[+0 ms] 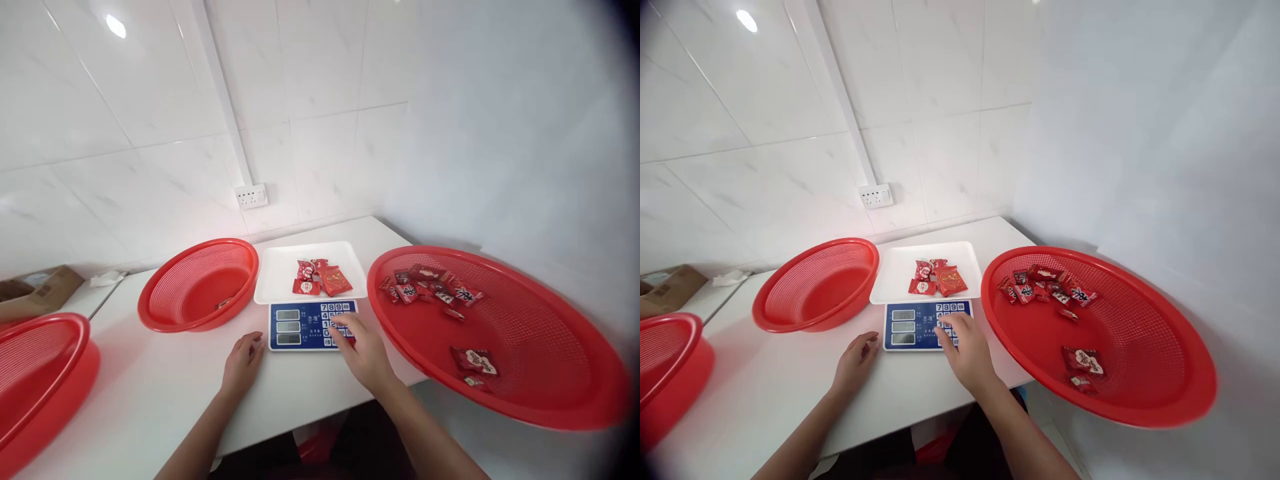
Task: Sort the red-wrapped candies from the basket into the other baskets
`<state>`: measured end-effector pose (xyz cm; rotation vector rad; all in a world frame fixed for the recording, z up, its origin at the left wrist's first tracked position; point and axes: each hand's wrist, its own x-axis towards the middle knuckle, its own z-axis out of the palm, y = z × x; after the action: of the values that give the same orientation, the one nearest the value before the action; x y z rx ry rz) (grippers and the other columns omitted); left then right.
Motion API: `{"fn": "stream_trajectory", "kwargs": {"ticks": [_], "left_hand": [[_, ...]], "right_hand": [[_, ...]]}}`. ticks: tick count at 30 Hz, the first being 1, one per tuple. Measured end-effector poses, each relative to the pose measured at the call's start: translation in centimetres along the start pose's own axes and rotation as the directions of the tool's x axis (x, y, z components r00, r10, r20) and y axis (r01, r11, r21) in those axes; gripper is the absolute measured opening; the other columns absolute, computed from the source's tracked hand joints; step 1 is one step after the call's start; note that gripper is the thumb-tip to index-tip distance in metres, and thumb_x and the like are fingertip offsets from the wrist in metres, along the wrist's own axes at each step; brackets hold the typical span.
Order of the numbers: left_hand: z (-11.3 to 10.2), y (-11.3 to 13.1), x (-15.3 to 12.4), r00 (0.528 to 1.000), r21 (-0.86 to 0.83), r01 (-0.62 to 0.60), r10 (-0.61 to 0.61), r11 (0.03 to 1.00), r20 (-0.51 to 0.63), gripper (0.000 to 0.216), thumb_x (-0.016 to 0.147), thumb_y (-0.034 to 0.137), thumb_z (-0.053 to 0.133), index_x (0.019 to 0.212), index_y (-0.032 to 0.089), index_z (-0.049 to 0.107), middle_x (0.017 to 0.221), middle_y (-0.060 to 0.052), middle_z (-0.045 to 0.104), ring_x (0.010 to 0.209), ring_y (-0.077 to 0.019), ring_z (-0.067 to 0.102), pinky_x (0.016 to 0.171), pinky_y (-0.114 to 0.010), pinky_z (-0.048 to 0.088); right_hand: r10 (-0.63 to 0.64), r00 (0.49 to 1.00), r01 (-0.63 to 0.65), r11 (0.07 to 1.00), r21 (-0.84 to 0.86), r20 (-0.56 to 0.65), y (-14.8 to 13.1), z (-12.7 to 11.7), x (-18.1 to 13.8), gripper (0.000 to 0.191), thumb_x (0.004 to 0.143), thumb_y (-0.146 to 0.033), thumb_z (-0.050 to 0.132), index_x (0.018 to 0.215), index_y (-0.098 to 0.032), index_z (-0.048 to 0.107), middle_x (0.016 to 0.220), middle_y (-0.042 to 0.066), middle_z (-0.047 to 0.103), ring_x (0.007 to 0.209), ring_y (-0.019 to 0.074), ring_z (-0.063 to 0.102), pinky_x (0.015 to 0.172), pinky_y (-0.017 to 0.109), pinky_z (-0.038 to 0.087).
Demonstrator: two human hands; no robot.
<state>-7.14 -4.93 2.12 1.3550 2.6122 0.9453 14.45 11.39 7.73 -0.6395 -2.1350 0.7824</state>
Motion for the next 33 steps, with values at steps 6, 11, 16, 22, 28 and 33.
{"fn": "stream_trajectory", "kwargs": {"ticks": [6,11,16,22,28,33], "left_hand": [[0.0,-0.6,0.3,0.999,-0.074,0.011,-0.008,0.997,0.039,0.027,0.084,0.037,0.043,0.098,0.021,0.058,0.092,-0.005,0.063,0.072,-0.0174,0.060,0.066,-0.031,0.050],[-0.1,-0.9,0.3,0.997,-0.147,0.024,-0.013,0.989,0.074,0.026,0.083,0.036,0.042,0.097,0.022,0.058,0.091,-0.005,0.063,0.074,-0.0183,0.060,0.068,-0.033,0.050],[-0.3,-0.9,0.3,0.995,-0.199,0.053,-0.036,0.979,0.091,0.026,0.082,0.038,0.044,0.096,0.022,0.059,0.090,-0.005,0.063,0.075,-0.0188,0.060,0.070,-0.034,0.051],[-0.3,-1.0,0.4,0.994,-0.215,0.063,-0.041,0.975,0.104,0.027,0.081,0.039,0.044,0.095,0.022,0.060,0.089,-0.004,0.063,0.076,-0.0185,0.061,0.069,-0.033,0.051],[-0.4,-0.9,0.5,0.993,-0.219,0.046,-0.021,0.975,0.117,0.025,0.082,0.037,0.043,0.094,0.022,0.059,0.087,-0.005,0.063,0.076,-0.0197,0.061,0.069,-0.035,0.051],[-0.5,-0.9,0.4,0.992,-0.240,0.068,-0.040,0.968,0.118,0.025,0.080,0.037,0.045,0.094,0.022,0.060,0.087,-0.005,0.064,0.078,-0.0200,0.061,0.070,-0.034,0.051]], "right_hand": [[0.016,0.999,0.002,0.920,-0.392,0.042,0.3,0.5,6.6,0.037,0.084,-0.030,0.049,0.120,-0.022,0.050,0.126,0.010,0.049,0.119,0.0274,0.040,0.094,0.043,0.037],[0.129,0.990,-0.095,0.912,-0.398,0.058,1.6,1.0,7.9,0.037,0.084,-0.026,0.046,0.121,-0.021,0.049,0.127,0.008,0.048,0.111,0.0229,0.049,0.090,0.036,0.042],[0.146,0.987,-0.161,0.929,-0.334,-0.068,1.6,0.9,8.4,0.037,0.088,-0.025,0.038,0.122,-0.019,0.047,0.123,0.008,0.051,0.109,0.0195,0.050,0.089,0.031,0.043],[0.217,0.975,-0.144,0.801,-0.581,0.058,0.8,2.4,10.7,0.043,0.087,-0.028,0.041,0.130,-0.022,0.041,0.138,0.008,0.039,0.131,0.0315,0.021,0.101,0.055,0.021],[0.250,0.929,-0.044,0.806,-0.590,0.272,0.6,3.3,14.8,0.043,0.078,-0.014,0.052,0.119,-0.026,0.052,0.125,0.008,0.053,0.121,0.0312,0.036,0.098,0.059,0.017],[0.240,0.943,-0.069,0.816,-0.574,0.229,0.9,3.5,15.8,0.027,0.084,-0.015,0.045,0.107,-0.022,0.057,0.106,0.008,0.062,0.100,0.0239,0.054,0.093,0.046,0.029]]}}
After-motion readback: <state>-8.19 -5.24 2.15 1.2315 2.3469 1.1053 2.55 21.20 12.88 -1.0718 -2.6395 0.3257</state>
